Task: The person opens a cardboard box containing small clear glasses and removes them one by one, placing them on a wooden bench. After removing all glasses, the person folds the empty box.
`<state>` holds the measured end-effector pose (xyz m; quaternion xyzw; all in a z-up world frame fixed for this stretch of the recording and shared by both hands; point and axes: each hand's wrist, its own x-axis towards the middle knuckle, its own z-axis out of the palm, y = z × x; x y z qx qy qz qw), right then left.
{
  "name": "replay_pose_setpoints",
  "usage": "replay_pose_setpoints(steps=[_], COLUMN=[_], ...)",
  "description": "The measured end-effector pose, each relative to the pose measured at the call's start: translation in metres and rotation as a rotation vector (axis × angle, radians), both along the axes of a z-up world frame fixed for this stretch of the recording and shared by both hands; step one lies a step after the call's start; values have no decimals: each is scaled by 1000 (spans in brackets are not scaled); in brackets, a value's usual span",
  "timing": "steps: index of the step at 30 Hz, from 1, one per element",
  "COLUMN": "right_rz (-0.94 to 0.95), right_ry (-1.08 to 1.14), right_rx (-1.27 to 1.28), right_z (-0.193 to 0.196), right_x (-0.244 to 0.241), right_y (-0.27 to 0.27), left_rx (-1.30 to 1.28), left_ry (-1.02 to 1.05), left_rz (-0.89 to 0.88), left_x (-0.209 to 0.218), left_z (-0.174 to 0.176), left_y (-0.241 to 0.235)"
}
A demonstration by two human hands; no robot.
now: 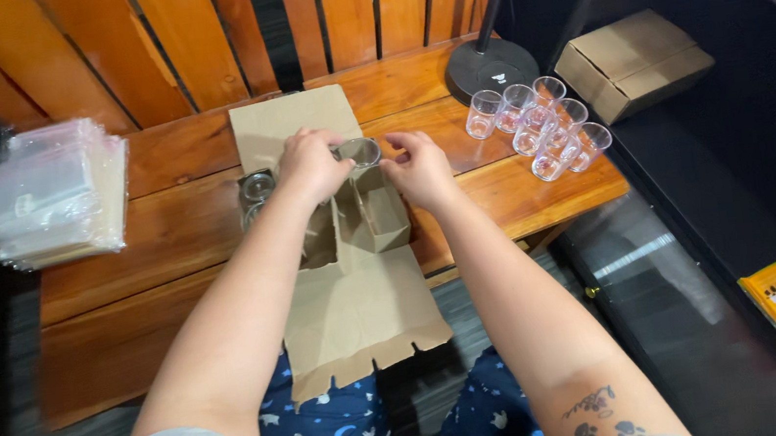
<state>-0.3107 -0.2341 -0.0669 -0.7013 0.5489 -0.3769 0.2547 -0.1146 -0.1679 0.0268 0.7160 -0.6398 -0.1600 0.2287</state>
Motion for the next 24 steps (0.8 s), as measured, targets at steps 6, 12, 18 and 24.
replay_pose_setpoints(steps=[6,12,18,24], right_rz=[106,126,173,215], right_ry=[232,317,352,359], right_rx=[-14,100,195,192], right_z=[12,23,45,52], right_x=[15,20,18,23], right_y=[-5,-19,-11,-13], left_rx=[7,137,199,187], left_ry=[-87,-84,-131,-96], left_rz=[-64,-114,-125,-107], left_x=[4,3,1,-6], left_z=[-24,-1,11,36], left_y=[-19,-18,-17,4])
